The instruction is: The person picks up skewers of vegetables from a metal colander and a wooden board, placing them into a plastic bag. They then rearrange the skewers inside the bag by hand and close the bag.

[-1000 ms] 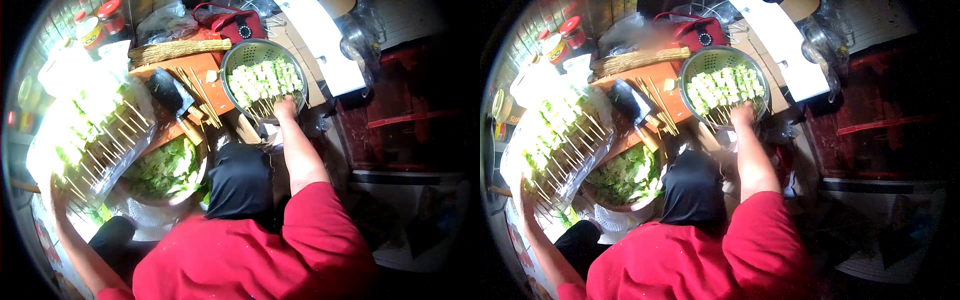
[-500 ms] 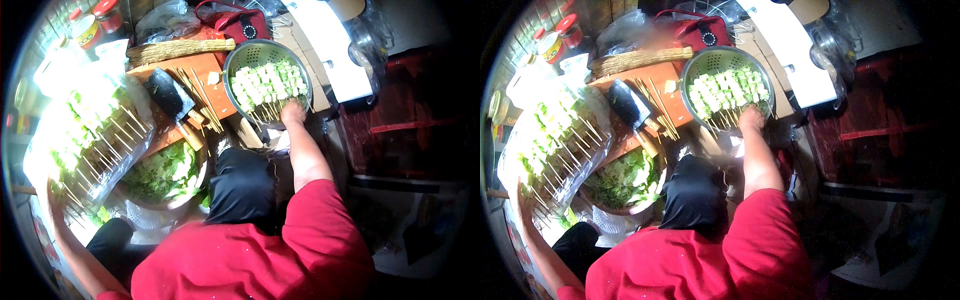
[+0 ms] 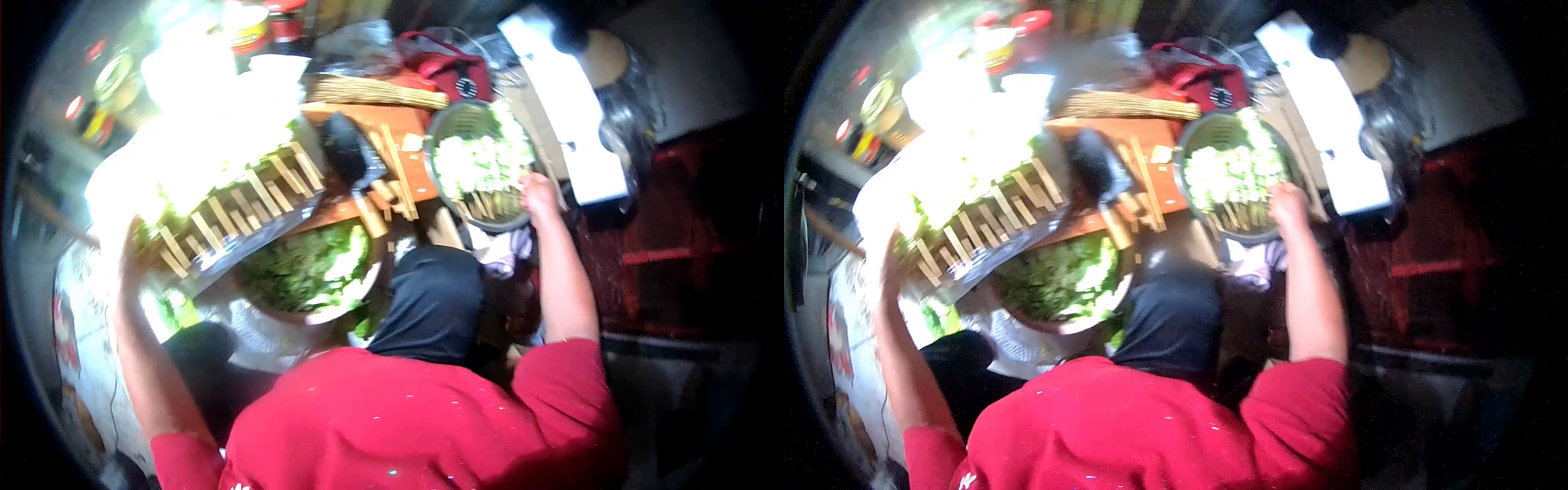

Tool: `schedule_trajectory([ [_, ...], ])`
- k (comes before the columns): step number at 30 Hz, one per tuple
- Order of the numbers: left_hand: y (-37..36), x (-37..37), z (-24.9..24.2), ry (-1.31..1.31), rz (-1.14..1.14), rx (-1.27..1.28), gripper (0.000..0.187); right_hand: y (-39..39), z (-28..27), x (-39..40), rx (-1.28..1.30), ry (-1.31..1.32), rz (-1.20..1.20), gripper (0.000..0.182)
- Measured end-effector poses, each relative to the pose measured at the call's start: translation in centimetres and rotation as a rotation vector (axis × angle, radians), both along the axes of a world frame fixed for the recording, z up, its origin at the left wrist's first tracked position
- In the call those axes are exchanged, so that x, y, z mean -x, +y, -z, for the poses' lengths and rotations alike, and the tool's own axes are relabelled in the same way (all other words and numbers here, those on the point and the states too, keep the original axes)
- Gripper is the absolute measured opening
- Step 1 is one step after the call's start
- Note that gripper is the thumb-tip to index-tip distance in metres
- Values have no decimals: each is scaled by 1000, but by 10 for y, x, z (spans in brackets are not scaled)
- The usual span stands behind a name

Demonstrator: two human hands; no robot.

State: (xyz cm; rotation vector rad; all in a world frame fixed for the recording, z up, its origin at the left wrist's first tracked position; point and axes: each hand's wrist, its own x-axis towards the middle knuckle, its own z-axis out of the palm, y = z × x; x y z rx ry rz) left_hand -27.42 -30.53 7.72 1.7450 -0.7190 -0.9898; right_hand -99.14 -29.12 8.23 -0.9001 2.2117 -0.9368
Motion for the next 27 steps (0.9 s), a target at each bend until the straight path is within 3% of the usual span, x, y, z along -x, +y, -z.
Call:
schedule_trajectory([
  [1, 3, 3, 0, 245, -14, 5, 49, 4, -24, -32, 31, -97, -71, 17],
  [2, -2, -46, 41, -521, 507, 123, 48, 8, -43, -63, 59, -197, -145, 17],
  [4, -7, -52, 59, -657, 497, 238, 45, 11, -63, -117, 94, -350, -289, 17],
  [6, -6, -33, 44, -833, 433, 428, 44, 15, -73, -173, 101, -580, -406, 17],
  [8, 2, 15, -17, -184, 58, 139, 45, 18, -80, -235, 49, -796, -486, 17],
  [11, 2, 24, -25, -80, -52, 202, 46, 15, -69, -318, -48, -985, -635, 17],
  [12, 1, 26, -27, -85, -45, 194, 44, 14, -67, -344, -68, -1010, -725, 16],
  [18, -4, 10, -11, -261, -53, 100, 46, 0, -37, -451, -167, -1114, -728, 17],
  [23, -2, 4, -6, -345, -58, 61, 48, -8, -28, -483, -268, -1104, -716, 17],
  [27, 1, 5, -19, -218, -35, 41, 48, -10, -22, -486, -342, -1065, -735, 18],
])
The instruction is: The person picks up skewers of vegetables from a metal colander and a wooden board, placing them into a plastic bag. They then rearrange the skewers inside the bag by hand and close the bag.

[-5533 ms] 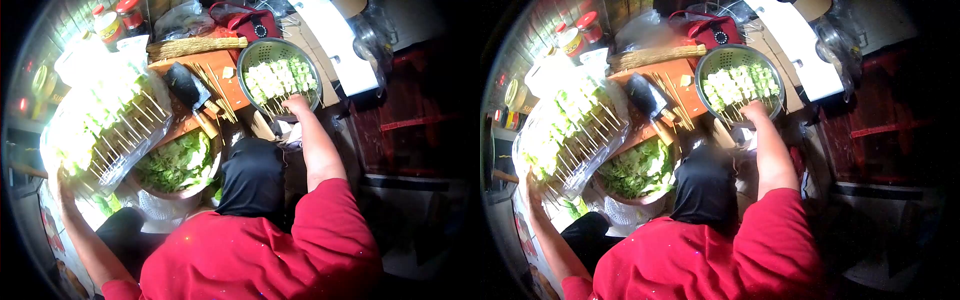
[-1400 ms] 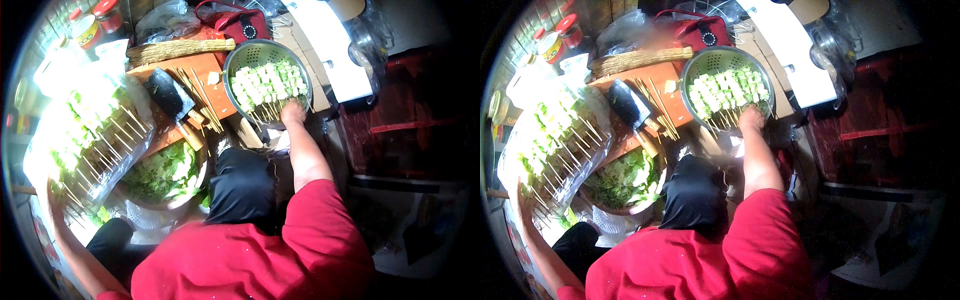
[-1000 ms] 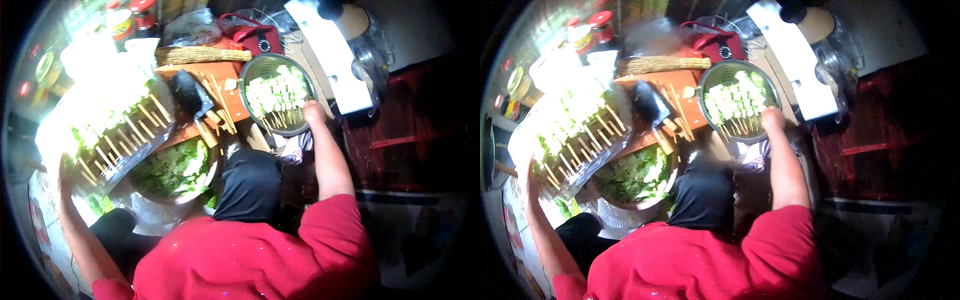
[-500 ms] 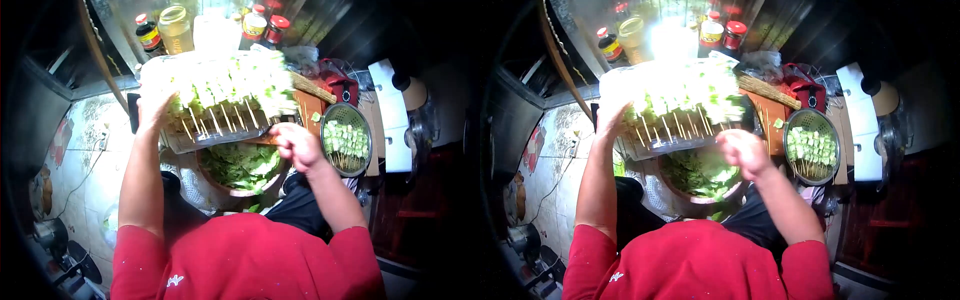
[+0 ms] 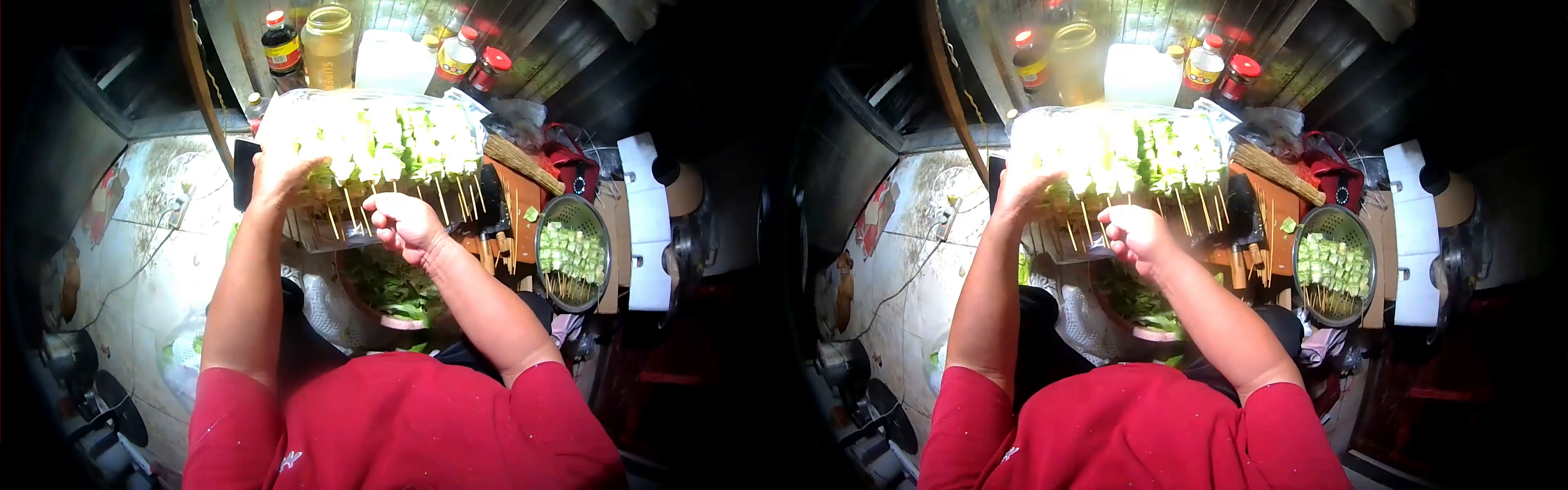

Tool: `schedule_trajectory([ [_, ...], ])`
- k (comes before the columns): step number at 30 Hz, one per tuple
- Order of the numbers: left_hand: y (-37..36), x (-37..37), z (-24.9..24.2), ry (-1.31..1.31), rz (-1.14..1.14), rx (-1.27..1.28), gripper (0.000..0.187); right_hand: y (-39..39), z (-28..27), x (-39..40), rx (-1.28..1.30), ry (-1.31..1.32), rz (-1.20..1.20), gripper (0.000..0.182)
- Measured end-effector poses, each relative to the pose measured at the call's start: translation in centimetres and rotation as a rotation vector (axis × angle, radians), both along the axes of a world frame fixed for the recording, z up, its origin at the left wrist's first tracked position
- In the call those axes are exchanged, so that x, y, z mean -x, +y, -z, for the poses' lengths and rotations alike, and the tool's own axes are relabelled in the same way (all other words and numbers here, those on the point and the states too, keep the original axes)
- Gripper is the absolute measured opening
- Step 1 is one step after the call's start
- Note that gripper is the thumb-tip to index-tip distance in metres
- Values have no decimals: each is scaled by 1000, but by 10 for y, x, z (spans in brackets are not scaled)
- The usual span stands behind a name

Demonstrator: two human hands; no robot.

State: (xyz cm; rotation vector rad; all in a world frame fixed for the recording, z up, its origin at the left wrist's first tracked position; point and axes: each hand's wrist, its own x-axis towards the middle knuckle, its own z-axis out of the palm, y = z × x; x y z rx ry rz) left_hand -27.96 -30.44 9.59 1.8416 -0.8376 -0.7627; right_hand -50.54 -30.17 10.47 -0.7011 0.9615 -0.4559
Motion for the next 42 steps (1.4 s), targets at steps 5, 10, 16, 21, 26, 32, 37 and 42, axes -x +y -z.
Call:
schedule_trajectory([
  [5, 3, 1, -6, 175, 50, 48, 46, -8, -11, 4, 81, 196, -110, 26],
  [10, -3, 0, -3, 6, 62, 164, 45, -4, -20, 5, 405, 554, -52, 36],
  [16, -4, -6, 9, 199, 64, 227, 43, -8, 4, 19, 793, 492, -28, 28],
  [21, -9, -7, 16, 189, 56, 216, 41, -22, 1, 21, 788, 500, -120, 28],
  [26, -9, -7, 15, 147, 41, 182, 42, -19, -15, 24, 549, 582, -161, 27],
  [32, -8, -10, 15, 128, 54, 168, 51, -31, -34, 22, 1441, 874, -127, 30],
  [37, -11, -15, 22, 77, 58, 131, 58, -59, -17, -19, 1556, 691, -78, 41],
  [42, -4, -5, 7, 269, 51, 298, 37, -53, -9, -48, 1641, 773, -89, 44],
])
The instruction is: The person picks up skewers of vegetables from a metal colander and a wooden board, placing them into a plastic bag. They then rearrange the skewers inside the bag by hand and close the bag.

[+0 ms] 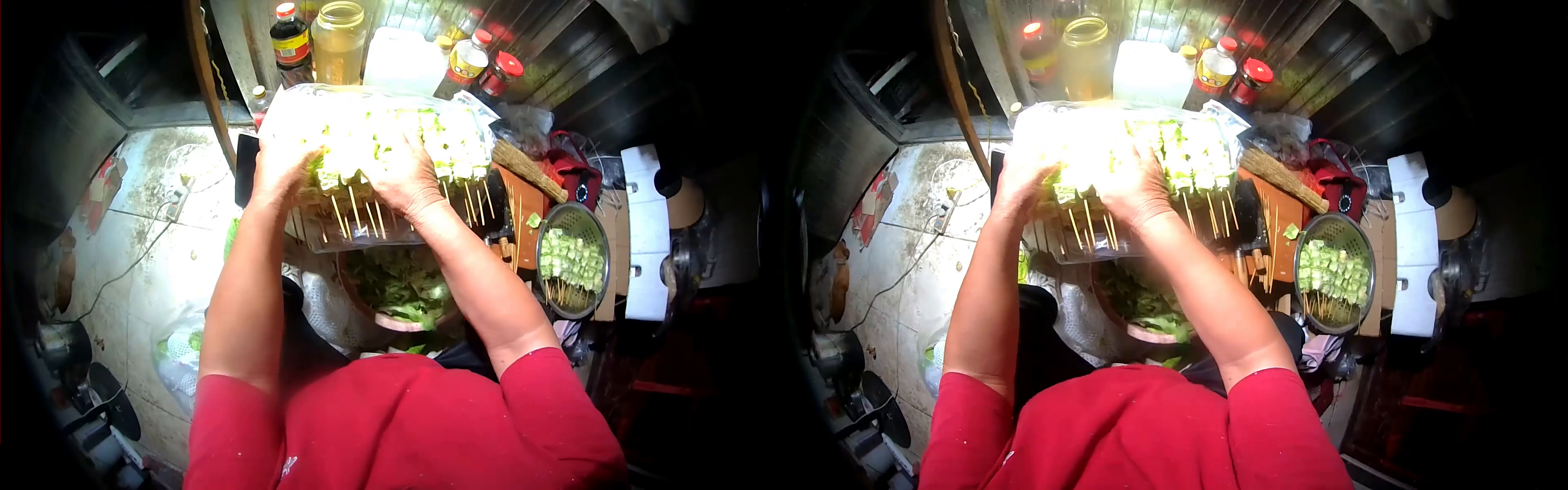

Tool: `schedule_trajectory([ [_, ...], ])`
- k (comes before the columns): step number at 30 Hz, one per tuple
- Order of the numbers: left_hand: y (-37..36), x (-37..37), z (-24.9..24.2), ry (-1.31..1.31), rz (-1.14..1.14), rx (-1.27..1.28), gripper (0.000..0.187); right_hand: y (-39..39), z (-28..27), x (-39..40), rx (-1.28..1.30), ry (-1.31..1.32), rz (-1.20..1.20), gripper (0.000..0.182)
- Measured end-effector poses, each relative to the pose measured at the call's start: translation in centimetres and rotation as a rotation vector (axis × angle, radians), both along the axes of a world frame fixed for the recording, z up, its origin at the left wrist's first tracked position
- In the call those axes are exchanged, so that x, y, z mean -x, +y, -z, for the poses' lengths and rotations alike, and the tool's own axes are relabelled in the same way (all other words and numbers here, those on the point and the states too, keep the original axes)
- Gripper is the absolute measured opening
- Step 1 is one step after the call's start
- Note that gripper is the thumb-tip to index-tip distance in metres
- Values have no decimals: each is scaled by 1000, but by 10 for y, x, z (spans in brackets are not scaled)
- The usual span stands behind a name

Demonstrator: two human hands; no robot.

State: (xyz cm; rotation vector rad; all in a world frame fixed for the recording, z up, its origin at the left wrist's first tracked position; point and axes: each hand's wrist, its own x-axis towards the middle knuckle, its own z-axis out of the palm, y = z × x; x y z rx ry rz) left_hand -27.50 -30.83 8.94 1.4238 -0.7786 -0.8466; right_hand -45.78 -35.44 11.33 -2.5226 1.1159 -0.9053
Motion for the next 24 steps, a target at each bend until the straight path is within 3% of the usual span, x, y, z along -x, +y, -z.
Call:
schedule_trajectory([
  [1, 1, 1, -3, 116, 14, 21, 36, 2, -4, -1, -5, 3, 5, 44],
  [4, 0, 2, -3, 34, 35, 18, 34, 1, 4, 1, -185, -143, 18, 39],
  [8, -2, -1, 3, -52, 35, -17, 33, -6, 35, 0, 42, 43, -5, 34],
  [11, -8, -8, 22, -169, 29, -20, 51, -6, 32, -3, 251, 56, -61, 33],
  [12, -6, 0, 14, 44, 92, 150, 34, -5, 29, -5, 260, 60, -32, 33],
  [13, -4, 0, 7, -19, 99, 45, 38, -4, 26, -6, 185, 36, -58, 33],
  [15, -1, 8, 0, 155, 132, 115, 37, -5, 22, -6, 40, -9, -89, 32],
  [17, -4, 3, 6, 157, 115, 27, 33, -12, 54, -12, -73, -134, -12, 55],
  [19, -7, -9, 17, 107, 155, 7, 42, 3, 13, 4, -345, -70, 52, 70],
  [21, -17, -31, 35, -47, 196, 18, 50, -3, 32, 5, -277, -104, 98, 73],
  [22, -18, -35, 37, -107, 223, 37, 50, -2, 14, 22, -123, 90, -14, 70],
  [23, -18, -39, 39, -169, 245, 58, 50, 1, 7, 44, -128, 89, 11, 70],
  [24, -21, -50, 47, -376, 269, 99, 44, 4, 1, 65, -301, -109, 62, 64],
])
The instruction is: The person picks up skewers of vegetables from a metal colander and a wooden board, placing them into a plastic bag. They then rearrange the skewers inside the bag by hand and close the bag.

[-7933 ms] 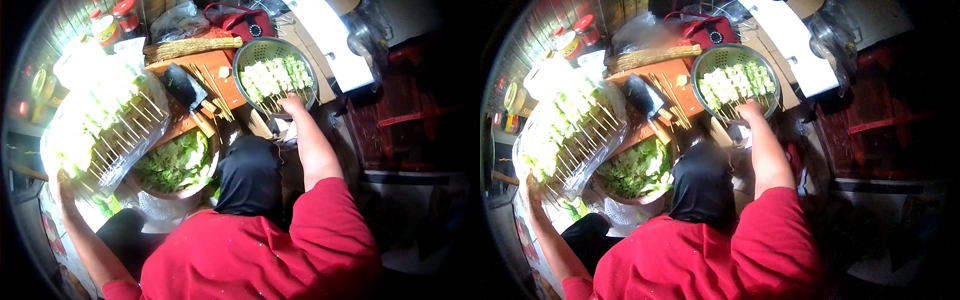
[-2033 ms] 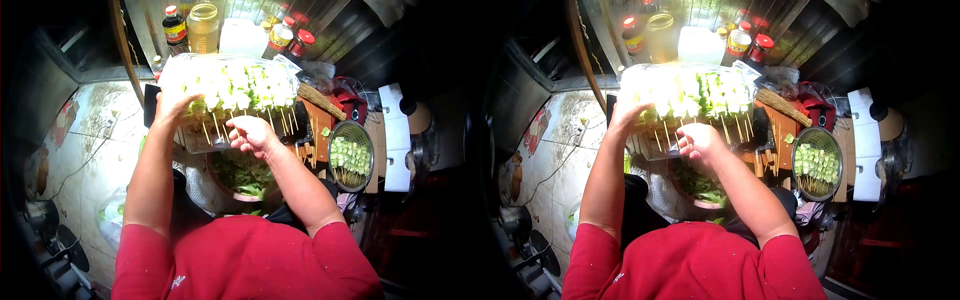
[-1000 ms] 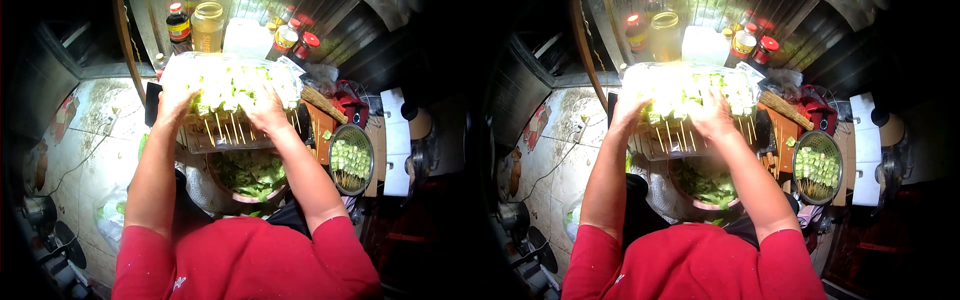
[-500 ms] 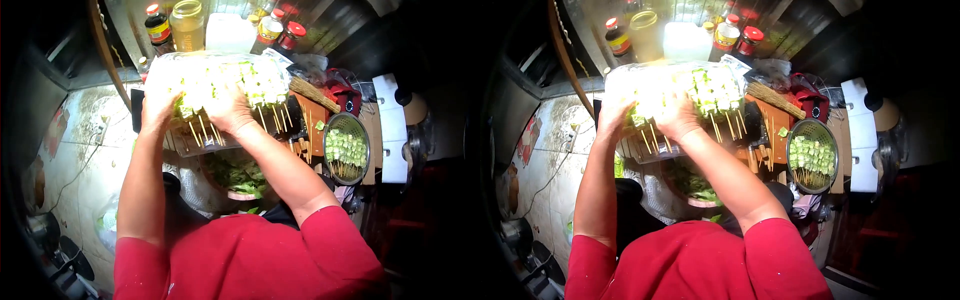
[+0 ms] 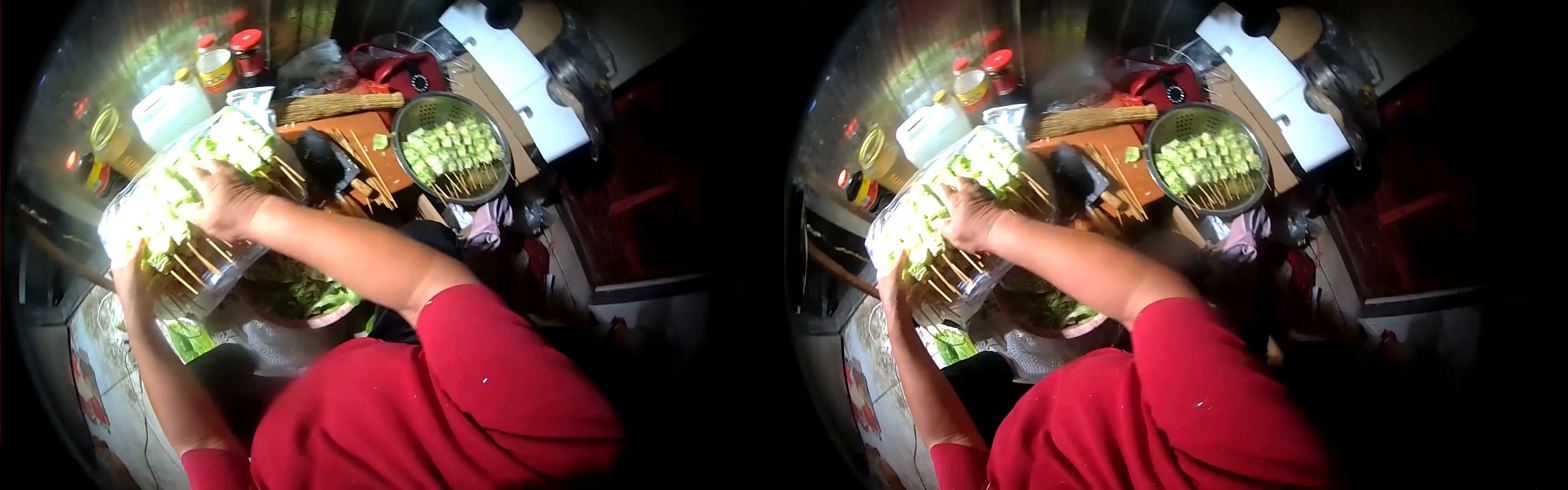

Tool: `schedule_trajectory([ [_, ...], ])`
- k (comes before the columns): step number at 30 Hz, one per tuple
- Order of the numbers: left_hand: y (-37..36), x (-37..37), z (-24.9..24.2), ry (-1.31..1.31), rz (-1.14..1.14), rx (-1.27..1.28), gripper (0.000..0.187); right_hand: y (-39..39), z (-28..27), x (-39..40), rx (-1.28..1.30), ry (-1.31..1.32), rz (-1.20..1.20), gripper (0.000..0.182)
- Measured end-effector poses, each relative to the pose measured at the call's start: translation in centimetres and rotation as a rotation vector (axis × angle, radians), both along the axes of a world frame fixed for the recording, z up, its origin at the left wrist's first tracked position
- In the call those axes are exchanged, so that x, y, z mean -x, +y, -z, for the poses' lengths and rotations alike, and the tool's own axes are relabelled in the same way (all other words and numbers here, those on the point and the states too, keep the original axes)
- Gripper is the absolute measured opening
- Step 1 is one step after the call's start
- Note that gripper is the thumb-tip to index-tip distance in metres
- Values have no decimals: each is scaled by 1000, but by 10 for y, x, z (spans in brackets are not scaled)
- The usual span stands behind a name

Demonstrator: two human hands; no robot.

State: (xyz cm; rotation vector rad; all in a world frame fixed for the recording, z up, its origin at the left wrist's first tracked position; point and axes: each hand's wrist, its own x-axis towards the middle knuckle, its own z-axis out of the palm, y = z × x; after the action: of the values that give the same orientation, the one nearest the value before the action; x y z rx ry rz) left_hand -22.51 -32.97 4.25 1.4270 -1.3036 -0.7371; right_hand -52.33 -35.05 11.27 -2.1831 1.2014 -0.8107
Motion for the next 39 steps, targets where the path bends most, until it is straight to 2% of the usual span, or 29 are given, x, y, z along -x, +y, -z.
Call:
schedule_trajectory([
  [1, -1, -6, 5, -201, 21, 68, 41, 1, -6, 22, -165, -198, 67, 59],
  [3, 2, -13, 7, -411, 36, 86, 35, -12, 4, 87, 88, -202, 74, 52],
  [5, 3, -8, 0, -329, -1, 5, 25, 13, -28, 164, -15, -22, 297, 47],
  [6, 7, 11, -22, 114, -181, -292, 27, 17, -28, 203, -206, 55, 425, 49],
  [7, 7, 6, -14, 222, -169, -259, 32, 15, 8, 249, -100, 106, 551, 48],
  [8, 8, 8, -17, 280, -172, -283, 34, 29, 4, 284, -263, 83, 628, 47],
  [9, 10, 10, -20, 338, -174, -309, 35, 35, 36, 329, -216, 153, 776, 45],
  [10, 8, -5, -8, 380, -148, -302, 41, 43, 54, 368, -322, 173, 934, 47],
  [11, 12, 6, -21, 331, -200, -367, 49, 57, 60, 397, -299, 241, 1040, 49],
  [13, 11, 3, -14, 482, -189, -383, 57, 76, 72, 444, -283, 392, 1244, 50],
  [14, 20, 27, -39, 379, -228, -436, 60, 83, 73, 460, -268, 478, 1287, 49],
  [15, 11, 12, -24, 451, -171, -418, 60, 88, 74, 476, -251, 563, 1328, 48],
  [16, 14, -4, -12, 472, -191, -436, 59, 89, 78, 489, -333, 571, 1388, 55],
  [17, 14, -4, -15, 492, -211, -452, 57, 89, 76, 493, -337, 574, 1388, 55],
  [18, 15, 2, -17, 470, -157, -445, 54, 90, 72, 495, -372, 616, 1390, 62],
  [20, 16, 6, -13, 515, -215, -443, 50, 83, 72, 502, -454, 656, 1407, 76],
  [23, 25, 36, -42, 475, -250, -519, 53, 72, 79, 507, -454, 752, 1417, 79],
  [25, 24, 40, -40, 457, -276, -568, 54, 65, 84, 514, -471, 790, 1399, 77],
  [27, 22, 22, -25, 395, -484, -571, 60, 59, 87, 517, -532, 856, 1408, 73],
  [28, 26, 12, -23, 454, -354, -591, 61, 59, 92, 523, -512, 905, 1388, 57],
  [31, 23, -3, -10, 460, -368, -549, 71, 56, 104, 540, -547, 900, 1376, 60],
  [32, 23, 3, -13, 462, -371, -549, 71, 57, 98, 536, -527, 934, 1354, 47],
  [33, 24, 9, -17, 443, -387, -537, 71, 56, 97, 536, -525, 935, 1352, 47],
  [35, 23, 19, -22, 429, -405, -522, 71, 56, 92, 540, -510, 996, 1291, 33],
  [37, 21, 22, -24, 298, -417, -447, 68, 57, 89, 544, -479, 1038, 1255, 29],
  [39, 20, 6, -14, 310, -432, -459, 66, 53, 81, 547, -445, 1079, 1216, 27],
])
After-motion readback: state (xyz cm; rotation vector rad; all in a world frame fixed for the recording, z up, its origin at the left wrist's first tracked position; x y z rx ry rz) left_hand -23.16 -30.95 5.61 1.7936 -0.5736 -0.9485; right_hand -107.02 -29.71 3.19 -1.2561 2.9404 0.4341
